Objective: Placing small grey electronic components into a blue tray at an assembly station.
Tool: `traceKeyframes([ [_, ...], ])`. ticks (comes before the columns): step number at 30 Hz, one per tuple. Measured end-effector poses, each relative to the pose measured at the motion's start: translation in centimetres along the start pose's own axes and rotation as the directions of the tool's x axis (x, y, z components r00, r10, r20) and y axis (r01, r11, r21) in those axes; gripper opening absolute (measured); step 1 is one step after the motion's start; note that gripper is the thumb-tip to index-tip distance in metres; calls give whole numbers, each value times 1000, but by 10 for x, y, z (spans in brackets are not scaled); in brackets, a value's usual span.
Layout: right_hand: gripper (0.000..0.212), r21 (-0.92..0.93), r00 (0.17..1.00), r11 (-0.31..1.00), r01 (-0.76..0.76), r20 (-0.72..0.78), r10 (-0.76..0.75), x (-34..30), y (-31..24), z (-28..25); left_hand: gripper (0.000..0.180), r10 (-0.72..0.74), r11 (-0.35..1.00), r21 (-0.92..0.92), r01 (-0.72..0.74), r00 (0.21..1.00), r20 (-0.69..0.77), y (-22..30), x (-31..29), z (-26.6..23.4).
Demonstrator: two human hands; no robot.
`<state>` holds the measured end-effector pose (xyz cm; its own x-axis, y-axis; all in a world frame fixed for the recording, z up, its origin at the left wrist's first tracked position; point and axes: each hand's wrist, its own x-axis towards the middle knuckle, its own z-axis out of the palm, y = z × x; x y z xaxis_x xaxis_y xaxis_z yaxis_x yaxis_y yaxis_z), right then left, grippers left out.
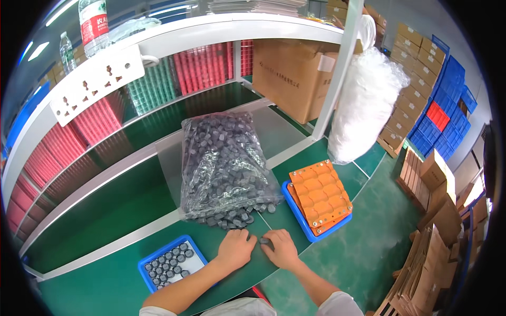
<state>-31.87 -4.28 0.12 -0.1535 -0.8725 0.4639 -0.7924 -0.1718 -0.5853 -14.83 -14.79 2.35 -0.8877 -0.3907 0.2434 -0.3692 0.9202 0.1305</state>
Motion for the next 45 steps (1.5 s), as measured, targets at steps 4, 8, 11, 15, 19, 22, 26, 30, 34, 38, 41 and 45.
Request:
traceKeyframes([
  [4, 29, -8, 1000, 1000, -16, 19, 16, -4, 3, 1, 21, -17, 996, -93, 8, 996, -93, -1, -7, -8],
  [8, 29, 0, 999, 999, -40, 17, 40, -6, -2, -2, 20, -142, 988, 45, 148, 982, -125, -10, -11, -14],
  [11, 31, 31, 997, 996, -78, 24, 77, -12, -3, -2, 19, -129, 991, 30, 132, 988, -86, -16, -14, -10],
  [15, 32, 2, 996, 997, -80, 36, 79, -18, -10, 1, 21, -203, 976, -89, 198, 978, -56, -20, -21, -13],
  [19, 34, 207, 971, 951, -229, -17, 238, -6, -5, 7, 27, -277, 907, -379, 183, 937, -211, -34, -26, -39],
  [22, 25, 194, 944, 930, -312, -47, 327, -3, -6, -6, 27, -378, 851, -503, 152, 842, -385, -36, -55, -92],
  [26, 21, 418, 976, 892, -175, -46, 213, 3, -30, 1, 26, -788, 459, -821, 339, 581, -201, -42, -167, -137],
  [30, 20, 334, 953, 941, 60, 261, -153, 29, -84, 31, 27, -968, 247, -856, 453, 153, -199, -56, -295, -127],
  [34, 28, 363, 783, 859, 361, 383, -491, 50, -133, 74, 20, -943, 303, -518, 800, 171, -287, -64, -368, -102],
  [38, 27, 271, 708, 884, 381, 529, -468, 55, -147, 90, 20, -857, 398, -105, 911, 328, -396, -67, -350, -104],
  [41, 27, 123, 705, 883, 453, 557, -440, 55, -142, 95, 20, -844, 388, -174, 905, 273, -461, -67, -343, -102],
  [45, 25, 81, 729, 892, 445, 545, -414, 55, -145, 94, 24, -719, 668, -211, 714, 545, -432, -51, -304, -112],
])
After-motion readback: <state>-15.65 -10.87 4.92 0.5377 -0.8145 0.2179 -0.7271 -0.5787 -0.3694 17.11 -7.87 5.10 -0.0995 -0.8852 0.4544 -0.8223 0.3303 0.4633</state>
